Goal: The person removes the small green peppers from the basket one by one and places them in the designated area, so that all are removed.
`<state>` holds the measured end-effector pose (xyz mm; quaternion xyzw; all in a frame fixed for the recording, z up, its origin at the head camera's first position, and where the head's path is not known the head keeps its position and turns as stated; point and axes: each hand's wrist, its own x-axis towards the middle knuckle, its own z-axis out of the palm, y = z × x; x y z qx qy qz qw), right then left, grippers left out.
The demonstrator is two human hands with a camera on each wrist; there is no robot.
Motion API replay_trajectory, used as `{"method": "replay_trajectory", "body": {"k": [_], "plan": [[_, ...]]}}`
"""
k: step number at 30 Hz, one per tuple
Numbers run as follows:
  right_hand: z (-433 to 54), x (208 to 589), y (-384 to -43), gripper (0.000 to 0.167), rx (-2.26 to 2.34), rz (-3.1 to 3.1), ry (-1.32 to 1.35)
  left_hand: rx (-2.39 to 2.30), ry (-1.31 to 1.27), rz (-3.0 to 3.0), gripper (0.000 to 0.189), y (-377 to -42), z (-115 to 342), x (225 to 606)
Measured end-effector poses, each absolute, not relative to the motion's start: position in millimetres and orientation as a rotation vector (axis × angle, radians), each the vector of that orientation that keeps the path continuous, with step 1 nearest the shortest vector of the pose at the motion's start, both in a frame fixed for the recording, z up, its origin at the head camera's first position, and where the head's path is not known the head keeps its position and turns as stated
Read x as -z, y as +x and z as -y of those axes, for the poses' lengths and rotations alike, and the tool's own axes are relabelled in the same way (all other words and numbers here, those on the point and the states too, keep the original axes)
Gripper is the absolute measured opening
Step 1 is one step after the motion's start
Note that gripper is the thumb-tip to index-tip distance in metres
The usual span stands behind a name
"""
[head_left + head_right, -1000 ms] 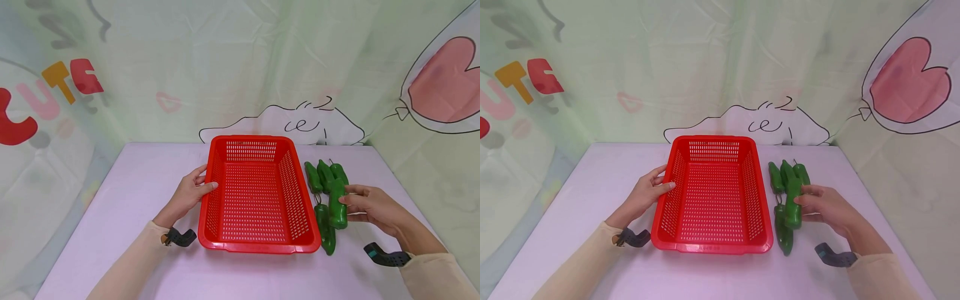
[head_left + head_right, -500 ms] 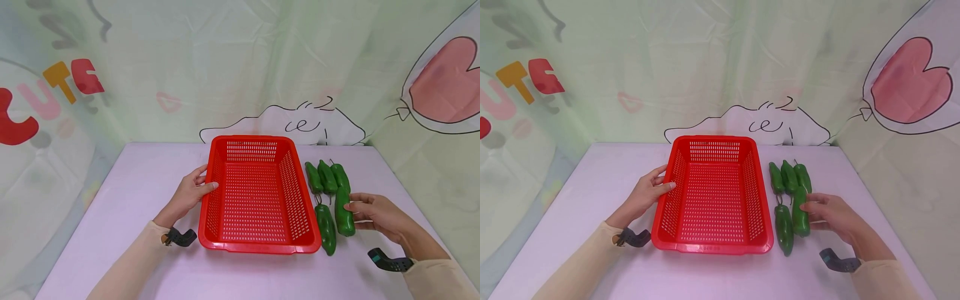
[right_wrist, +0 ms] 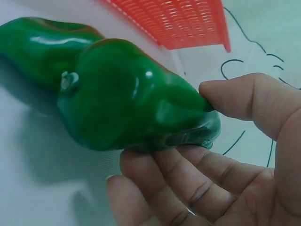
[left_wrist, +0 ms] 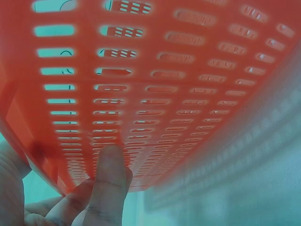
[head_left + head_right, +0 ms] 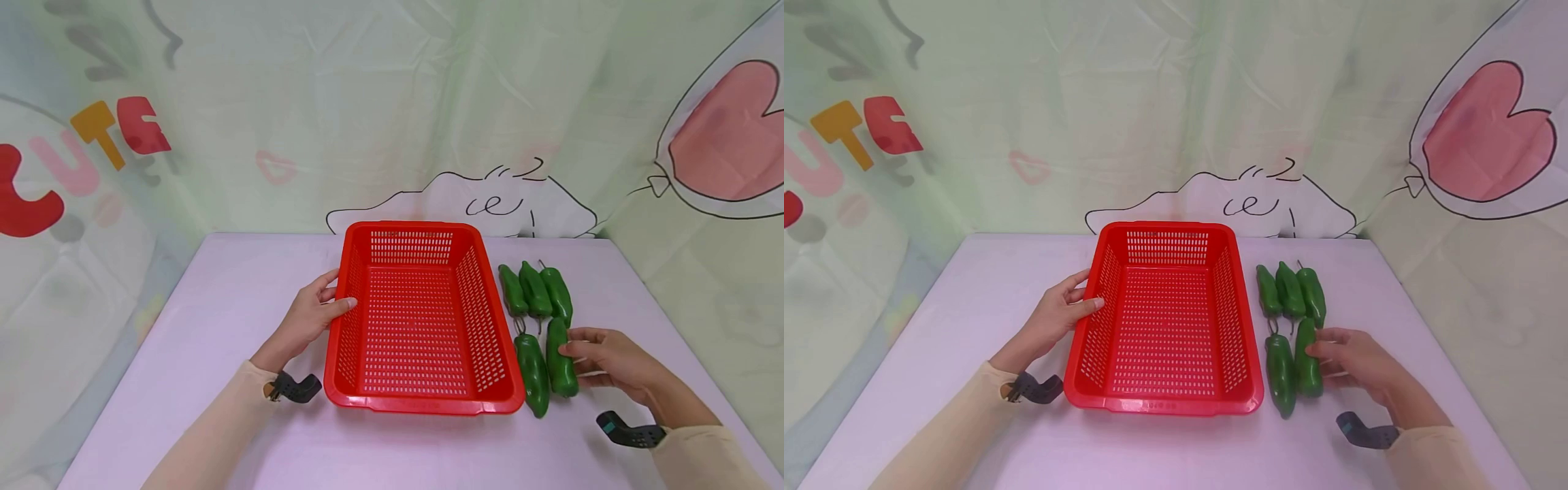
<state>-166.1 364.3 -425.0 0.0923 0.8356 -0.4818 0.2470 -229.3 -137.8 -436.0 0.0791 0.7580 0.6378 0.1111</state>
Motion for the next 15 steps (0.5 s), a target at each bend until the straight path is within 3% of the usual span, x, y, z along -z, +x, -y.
{"method": "replay_trajectory", "body": {"k": [15], "plan": [[-362,440,-166,0.066,1.294,-2.263,0.295,-1.883,0.244,-2.209,0.074,-229,137,433]]}}
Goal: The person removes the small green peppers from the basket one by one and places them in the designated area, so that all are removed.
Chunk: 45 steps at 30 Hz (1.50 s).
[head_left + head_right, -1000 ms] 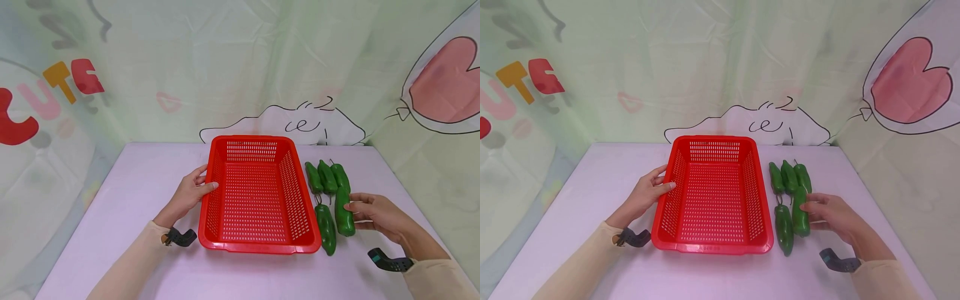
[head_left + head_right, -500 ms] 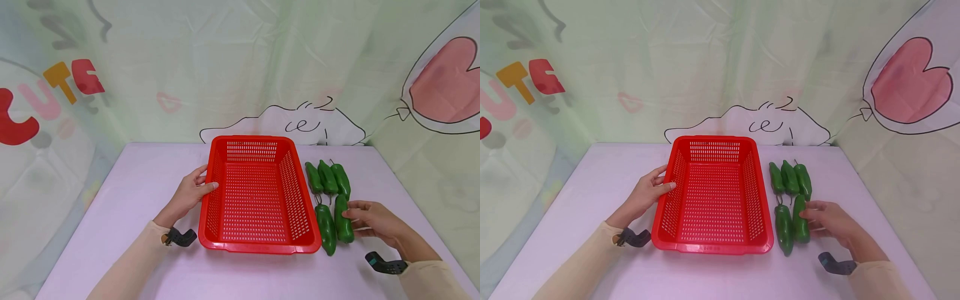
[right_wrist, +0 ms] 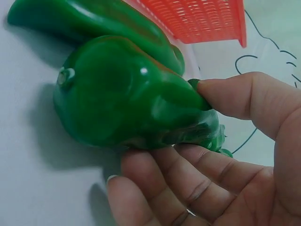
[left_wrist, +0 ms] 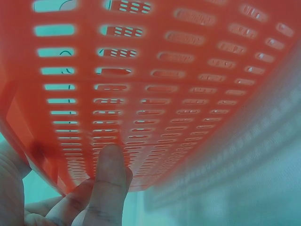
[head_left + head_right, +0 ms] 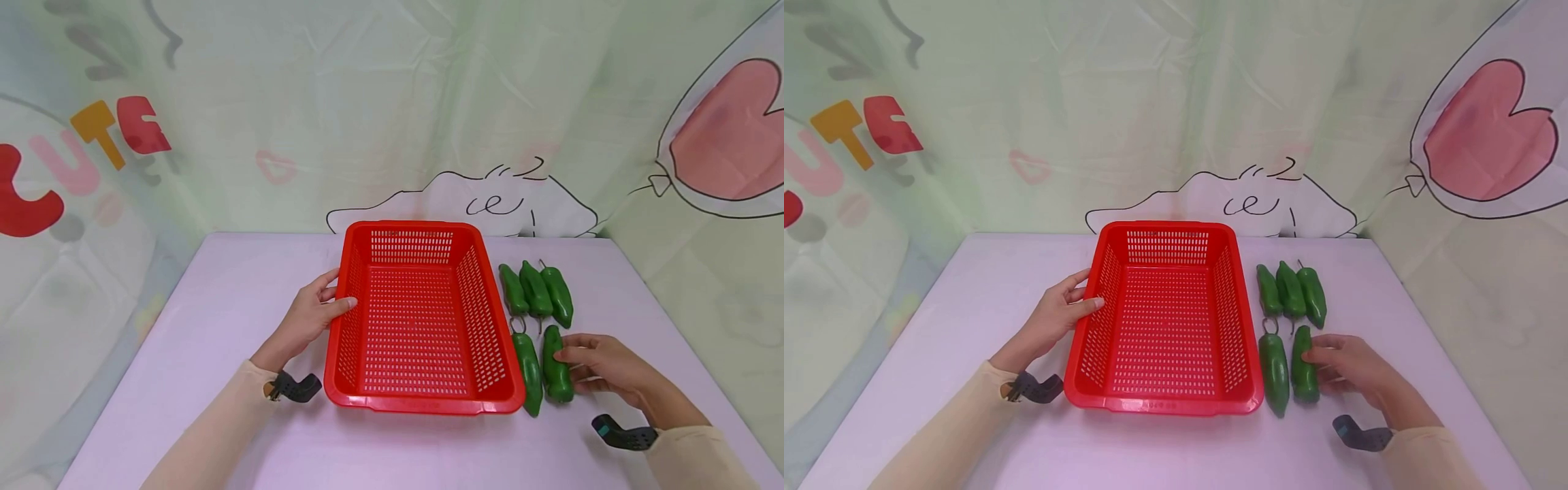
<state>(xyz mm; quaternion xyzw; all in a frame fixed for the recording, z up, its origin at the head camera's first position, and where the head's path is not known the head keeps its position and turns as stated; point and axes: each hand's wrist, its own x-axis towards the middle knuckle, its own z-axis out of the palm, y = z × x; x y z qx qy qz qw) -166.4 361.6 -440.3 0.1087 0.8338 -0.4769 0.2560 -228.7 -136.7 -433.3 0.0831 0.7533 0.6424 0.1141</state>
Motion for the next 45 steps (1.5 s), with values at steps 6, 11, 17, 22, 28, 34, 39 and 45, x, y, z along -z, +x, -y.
{"method": "replay_trajectory", "body": {"k": [6,11,17,22,28,34,39,45], "plan": [[-356,442,-165,0.065,1.295,-2.266,0.293,-1.875,0.234,-2.216,0.074,-230,137,435],[-352,441,-165,0.064,1.275,-2.278,0.297,-1.867,0.237,-2.230,0.074,-230,138,435],[-351,440,-165,0.064,1.211,-2.322,0.290,-1.851,0.231,-2.245,0.075,-231,138,436],[-351,441,-163,0.065,1.153,-2.368,0.294,-1.820,0.236,-2.278,0.075,-231,139,436],[-350,436,-164,0.070,1.089,-2.412,0.313,-1.728,0.242,-2.364,0.075,-232,140,435],[-352,432,-163,0.071,1.003,-2.488,0.292,-1.595,0.291,-2.496,0.073,-232,144,437],[-357,410,-169,0.072,0.866,-2.635,0.267,-1.435,0.356,-2.683,0.063,-232,154,434],[-357,375,-188,0.075,0.597,-3.000,0.218,-1.047,0.474,-3.073,0.060,-245,170,407]]}}
